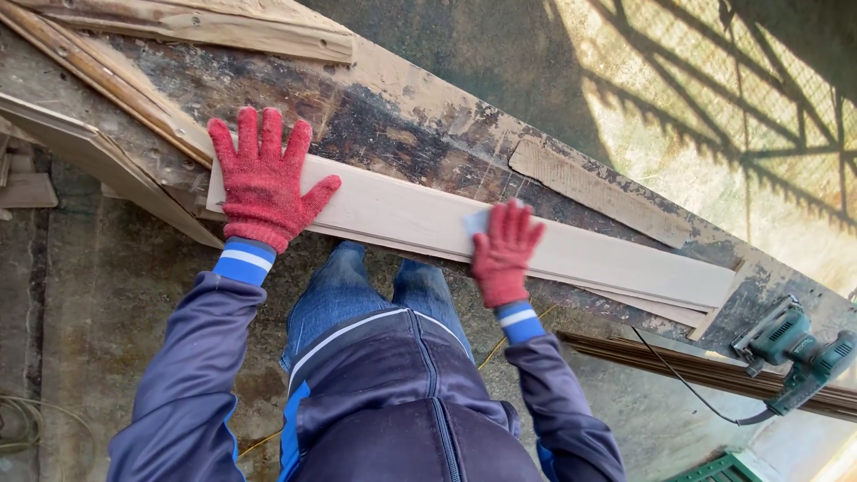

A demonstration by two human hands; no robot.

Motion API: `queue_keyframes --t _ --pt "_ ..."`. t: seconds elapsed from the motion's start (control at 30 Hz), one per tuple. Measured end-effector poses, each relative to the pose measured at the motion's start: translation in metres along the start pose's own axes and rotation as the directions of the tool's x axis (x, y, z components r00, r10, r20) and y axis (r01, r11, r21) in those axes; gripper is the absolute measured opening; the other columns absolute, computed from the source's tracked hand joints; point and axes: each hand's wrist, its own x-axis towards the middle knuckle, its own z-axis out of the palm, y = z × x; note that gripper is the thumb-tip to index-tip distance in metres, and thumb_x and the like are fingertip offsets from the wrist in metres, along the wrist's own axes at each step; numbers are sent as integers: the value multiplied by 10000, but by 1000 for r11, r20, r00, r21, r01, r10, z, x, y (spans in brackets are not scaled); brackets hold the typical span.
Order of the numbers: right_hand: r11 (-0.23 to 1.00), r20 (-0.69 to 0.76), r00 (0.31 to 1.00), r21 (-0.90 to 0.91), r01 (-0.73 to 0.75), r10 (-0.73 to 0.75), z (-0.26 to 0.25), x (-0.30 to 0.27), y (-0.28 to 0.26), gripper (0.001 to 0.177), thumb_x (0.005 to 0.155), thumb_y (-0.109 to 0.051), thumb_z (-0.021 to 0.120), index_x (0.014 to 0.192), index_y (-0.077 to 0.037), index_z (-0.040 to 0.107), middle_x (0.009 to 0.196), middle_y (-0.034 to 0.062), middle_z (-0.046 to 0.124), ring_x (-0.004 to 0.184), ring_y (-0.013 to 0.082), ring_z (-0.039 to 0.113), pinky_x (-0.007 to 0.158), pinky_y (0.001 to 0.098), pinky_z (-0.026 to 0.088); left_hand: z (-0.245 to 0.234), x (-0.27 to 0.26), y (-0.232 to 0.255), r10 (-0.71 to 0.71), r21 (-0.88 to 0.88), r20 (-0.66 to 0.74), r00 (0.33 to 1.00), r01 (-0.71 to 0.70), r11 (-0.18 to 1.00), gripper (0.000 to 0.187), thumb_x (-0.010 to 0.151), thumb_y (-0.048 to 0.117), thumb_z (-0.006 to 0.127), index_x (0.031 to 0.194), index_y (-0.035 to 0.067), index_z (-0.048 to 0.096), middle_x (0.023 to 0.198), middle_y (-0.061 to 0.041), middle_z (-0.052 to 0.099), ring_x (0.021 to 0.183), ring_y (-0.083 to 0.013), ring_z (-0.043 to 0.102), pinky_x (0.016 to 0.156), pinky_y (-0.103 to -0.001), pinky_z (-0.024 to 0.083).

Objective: Hand-sanding a piece of wood trim using a sheet of sandpaper.

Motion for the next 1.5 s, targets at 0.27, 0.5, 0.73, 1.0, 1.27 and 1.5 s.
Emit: queue_keyframes --t 0.27,0.5,0.73,1.0,1.27,1.5 --pt "941 -66 960 190 278 -271 -17 66 -160 658 1023 -625 412 1578 -271 399 1671 82 334 1589 336 153 1273 657 23 -7 2 0 -18 -38 87 996 22 999 871 996 750 527 1579 107 595 1591 -326 506 1557 -500 300 1239 -712 17" --pt "897 350 826 -153 -415 442 -54 -16 19 692 1095 -567 259 1681 -204 194 1729 111 165 1581 369 134 1257 620 21 -10 4 0 -7 15 89 996 5 1000 845 1009 737 547 1569 108 620 1598 -312 525 1568 -486 306 1254 -689 2" --pt "969 106 963 -14 -247 247 -11 21 -125 675 1096 -485 337 1670 -162 190 1735 141 97 1585 388 25 1260 592 -53 -19 6 3 -22 -32 116 993 26 999 842 999 709 551 1570 91 588 1597 -327 500 1558 -491 290 1241 -698 0" --pt "979 122 974 -100 -177 188 -19 -20 -41 664 1104 -543 354 1672 -220 233 1740 72 89 1581 327 -3 1253 573 -61 -21 5 5 -18 -65 110 994 25 998 844 1009 714 538 1570 85 576 1599 -336 484 1546 -507 293 1231 -704 2" --pt "893 285 846 -152 -425 451 -16 6 -84 696 1104 -473 331 1680 -159 100 1738 141 31 1590 363 11 1268 557 -29 -14 2 2 -8 -59 73 997 13 998 815 1024 692 542 1571 90 590 1602 -321 492 1550 -507 295 1229 -719 1" --pt "986 -53 991 100 131 -126 -3 58 -160 671 1081 -593 156 1670 -274 110 1742 56 -37 1594 314 -76 1271 575 -86 -3 -1 -4 52 -9 5 999 -52 999 715 1064 586 578 1559 71 610 1543 -330 543 1525 -505 350 1225 -726 21"
